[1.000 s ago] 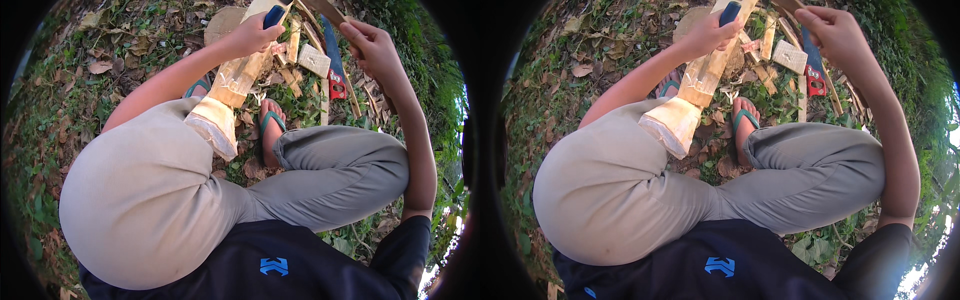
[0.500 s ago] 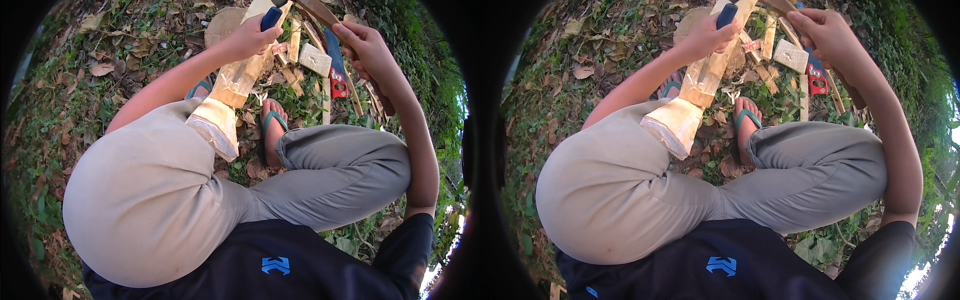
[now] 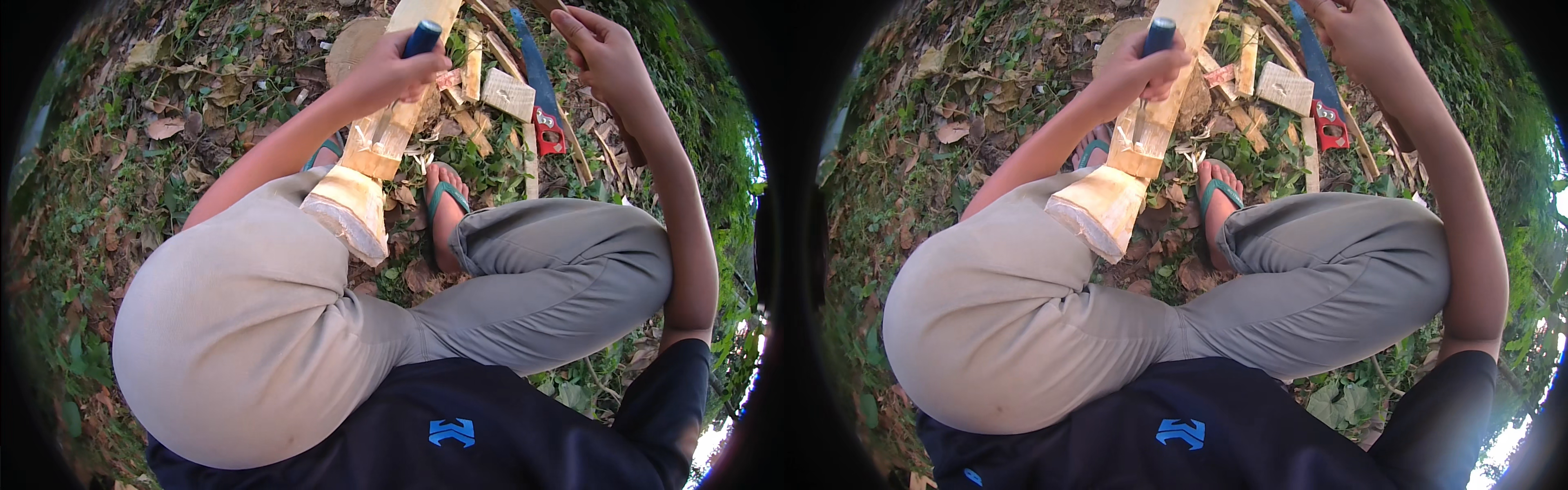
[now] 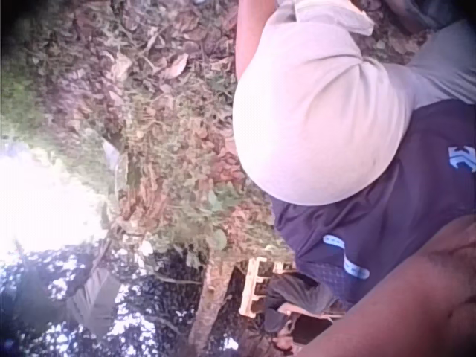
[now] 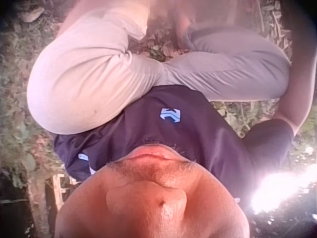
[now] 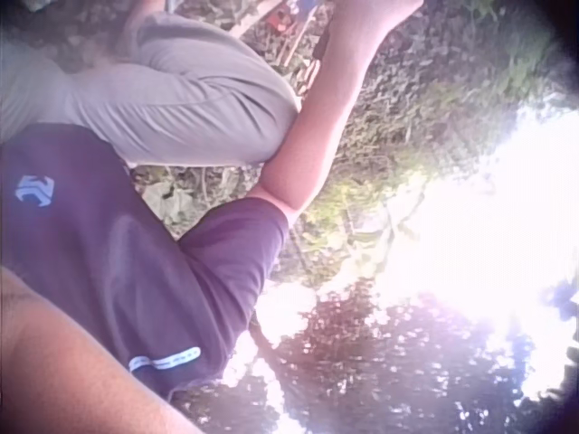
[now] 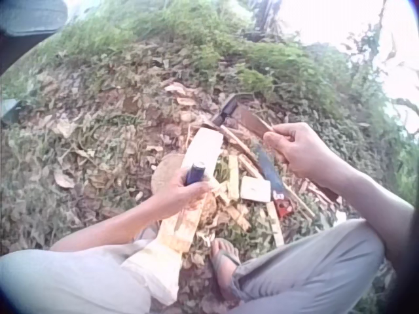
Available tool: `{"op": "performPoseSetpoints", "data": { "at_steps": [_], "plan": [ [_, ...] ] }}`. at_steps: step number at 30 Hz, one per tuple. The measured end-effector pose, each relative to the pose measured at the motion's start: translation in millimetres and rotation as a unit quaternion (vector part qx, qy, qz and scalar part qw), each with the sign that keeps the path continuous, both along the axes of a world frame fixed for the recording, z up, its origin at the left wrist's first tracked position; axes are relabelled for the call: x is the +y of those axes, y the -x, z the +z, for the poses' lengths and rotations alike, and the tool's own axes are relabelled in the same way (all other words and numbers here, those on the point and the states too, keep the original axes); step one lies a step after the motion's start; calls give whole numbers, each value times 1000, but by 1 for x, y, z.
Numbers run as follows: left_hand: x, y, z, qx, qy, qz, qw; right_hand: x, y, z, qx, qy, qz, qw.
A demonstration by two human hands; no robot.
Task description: The person carves a piece of wood using a tool and a hammer. They strike the tool with the hammer to remove wood pieces from the larger block.
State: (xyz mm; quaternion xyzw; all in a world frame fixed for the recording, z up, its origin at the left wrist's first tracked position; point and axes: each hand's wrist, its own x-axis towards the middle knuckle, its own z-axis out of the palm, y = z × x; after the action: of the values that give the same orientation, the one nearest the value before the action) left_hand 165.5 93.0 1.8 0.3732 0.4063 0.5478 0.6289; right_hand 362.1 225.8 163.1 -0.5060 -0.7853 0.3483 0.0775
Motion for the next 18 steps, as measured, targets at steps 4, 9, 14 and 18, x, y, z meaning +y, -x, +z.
{"op": "performPoseSetpoints", "data": {
  "at_steps": [4, 9, 14, 18],
  "plan": [
    [-13, 6, 29, -7, -53, -149, 987, 2, 2, 12, 15, 2, -15, 1000],
    [-17, 12, 29, -10, -71, -63, 995, 4, -2, 10, 23, -1, 5, 1000],
    [-4, 23, 42, -85, -79, 115, 987, 7, -4, 9, 36, 10, 0, 999],
    [-2, 25, 65, -86, -116, 111, 983, 7, -5, 10, 28, -1, 6, 1000]
  ]
}}
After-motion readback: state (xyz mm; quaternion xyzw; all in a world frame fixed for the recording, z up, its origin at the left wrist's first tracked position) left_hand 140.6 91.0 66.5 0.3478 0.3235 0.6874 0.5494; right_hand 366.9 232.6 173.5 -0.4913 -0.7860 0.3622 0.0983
